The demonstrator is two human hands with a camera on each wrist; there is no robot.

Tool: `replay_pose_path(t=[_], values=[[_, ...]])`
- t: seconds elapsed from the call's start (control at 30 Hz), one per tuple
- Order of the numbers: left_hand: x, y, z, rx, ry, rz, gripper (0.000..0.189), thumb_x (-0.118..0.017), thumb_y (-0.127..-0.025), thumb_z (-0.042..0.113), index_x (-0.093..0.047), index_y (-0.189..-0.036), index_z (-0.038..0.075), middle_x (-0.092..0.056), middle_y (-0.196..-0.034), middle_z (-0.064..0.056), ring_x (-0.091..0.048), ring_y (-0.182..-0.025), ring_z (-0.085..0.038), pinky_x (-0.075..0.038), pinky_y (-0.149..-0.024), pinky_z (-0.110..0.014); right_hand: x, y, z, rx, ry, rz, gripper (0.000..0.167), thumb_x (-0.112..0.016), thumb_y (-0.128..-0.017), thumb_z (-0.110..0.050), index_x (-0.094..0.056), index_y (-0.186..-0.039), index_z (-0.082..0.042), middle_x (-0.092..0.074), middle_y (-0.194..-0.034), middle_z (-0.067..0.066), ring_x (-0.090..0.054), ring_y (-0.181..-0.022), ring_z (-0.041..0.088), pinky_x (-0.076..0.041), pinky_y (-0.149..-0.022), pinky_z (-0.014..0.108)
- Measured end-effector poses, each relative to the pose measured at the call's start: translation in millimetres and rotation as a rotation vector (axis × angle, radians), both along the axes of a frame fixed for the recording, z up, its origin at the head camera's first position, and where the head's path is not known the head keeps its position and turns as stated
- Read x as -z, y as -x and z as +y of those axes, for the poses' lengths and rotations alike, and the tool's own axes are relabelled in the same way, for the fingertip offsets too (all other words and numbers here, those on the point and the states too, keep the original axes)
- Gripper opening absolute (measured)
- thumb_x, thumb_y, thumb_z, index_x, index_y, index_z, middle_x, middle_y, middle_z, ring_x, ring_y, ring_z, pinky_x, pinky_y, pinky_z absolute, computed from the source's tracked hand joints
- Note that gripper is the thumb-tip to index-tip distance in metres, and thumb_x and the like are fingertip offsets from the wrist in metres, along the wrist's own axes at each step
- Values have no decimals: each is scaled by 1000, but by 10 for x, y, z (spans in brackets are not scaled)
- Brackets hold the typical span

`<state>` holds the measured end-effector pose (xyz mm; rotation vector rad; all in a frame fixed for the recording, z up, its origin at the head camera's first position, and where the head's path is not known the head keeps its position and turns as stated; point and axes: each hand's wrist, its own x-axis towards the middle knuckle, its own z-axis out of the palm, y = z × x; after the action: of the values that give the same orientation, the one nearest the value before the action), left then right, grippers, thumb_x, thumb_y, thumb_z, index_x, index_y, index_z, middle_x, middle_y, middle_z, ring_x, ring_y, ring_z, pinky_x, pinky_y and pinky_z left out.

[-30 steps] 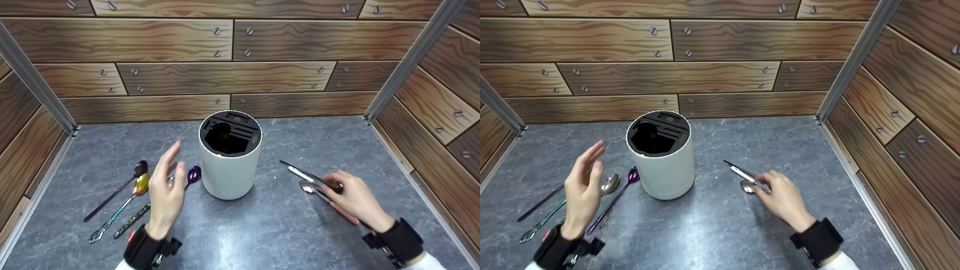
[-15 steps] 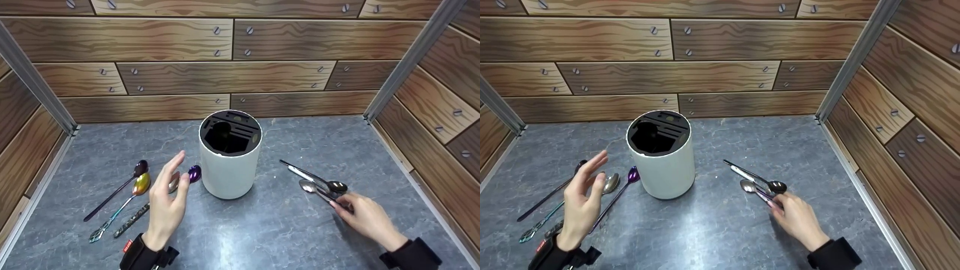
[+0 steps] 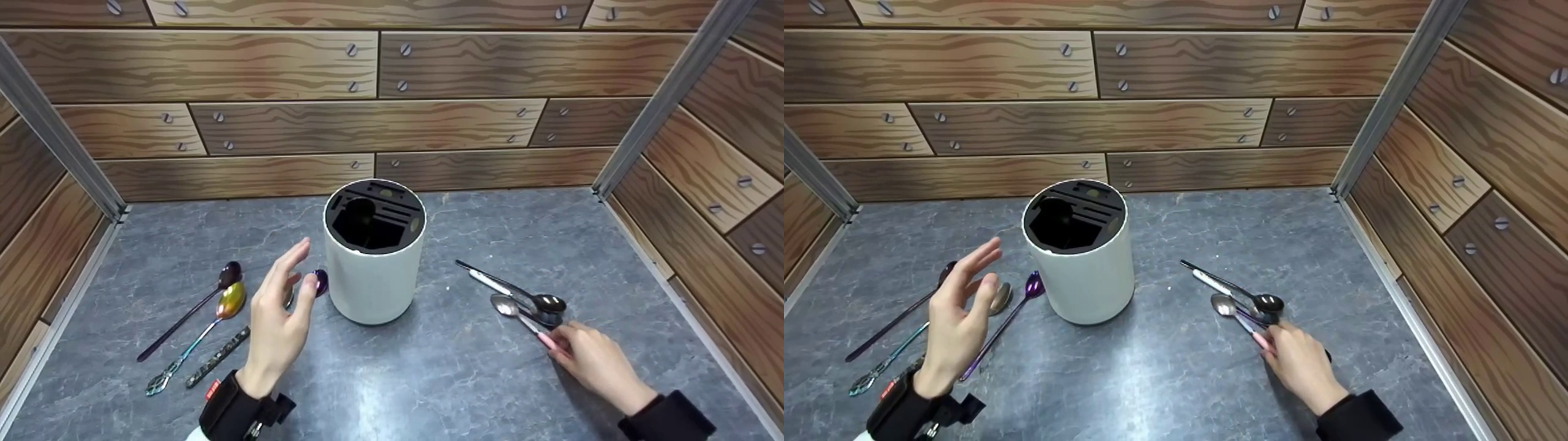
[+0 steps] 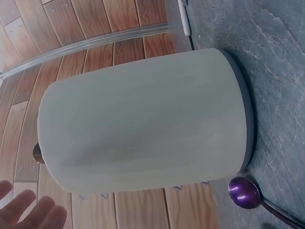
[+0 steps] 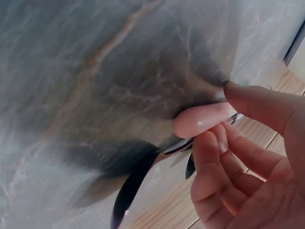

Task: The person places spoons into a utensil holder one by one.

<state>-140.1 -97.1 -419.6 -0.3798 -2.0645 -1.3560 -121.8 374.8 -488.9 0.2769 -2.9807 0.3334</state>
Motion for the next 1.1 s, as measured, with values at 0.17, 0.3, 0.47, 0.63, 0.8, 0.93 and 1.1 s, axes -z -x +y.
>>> replay_pose_path(t=[0.17,0.3,0.47,0.63,0.8,0.93,1.1], values=[[-18,46,-15,13,-25,-32,43,-60,-103,1,-59,-146,3,-64,-148,-15,-62,-134,-13,-53,-105,-12,12,8,-6,-2,9,-9,16,-85,-79,-8,-71,-87,-11,-63,-74,-3,-55,-64,11,-50,-55,33],[-39,65,-13,17,-30,-86,43,-60,-104,4,-58,-147,4,-65,-148,-14,-64,-134,-24,-54,-105,-13,12,14,-16,-1,18,-21,14,-82,-79,-6,-73,-88,-10,-65,-74,-2,-57,-63,10,-50,-55,32],[-58,79,1,30,-43,-147,43,-61,-105,7,-58,-148,6,-64,-149,-14,-64,-135,-26,-55,-105,-17,1,2,-33,13,37,-47,12,-80,-79,-7,-72,-86,-11,-64,-73,-3,-53,-62,8,-47,-53,28],[-57,66,9,27,-47,-147,42,-60,-105,7,-58,-148,7,-64,-149,-11,-64,-135,-25,-55,-105,-17,-92,-6,-100,44,155,-93,9,-77,-83,-8,-72,-89,-10,-64,-71,-4,-48,-58,3,-43,-52,22],[-45,32,23,29,-48,-105,42,-59,-106,6,-58,-148,8,-64,-149,-10,-64,-134,-24,-55,-104,-15,-260,-15,-231,67,474,-210,13,-70,-93,-4,-73,-105,0,-70,-71,2,-56,-52,3,-46,-45,22],[-21,-8,46,37,-61,-58,41,-57,-105,2,-60,-146,8,-66,-146,-13,-65,-132,-12,-55,-103,-14,-362,-31,-365,15,693,-203,16,-68,-100,-5,-71,-110,7,-71,-72,0,-65,-57,6,-55,-51,25],[7,-63,90,49,-78,-26,40,-57,-104,-1,-61,-144,6,-68,-142,-15,-62,-130,1,-56,-101,-14,-470,-50,-572,-38,943,-161,19,-65,-101,-1,-65,-112,15,-75,-84,-4,-74,-70,8,-66,-70,28]])
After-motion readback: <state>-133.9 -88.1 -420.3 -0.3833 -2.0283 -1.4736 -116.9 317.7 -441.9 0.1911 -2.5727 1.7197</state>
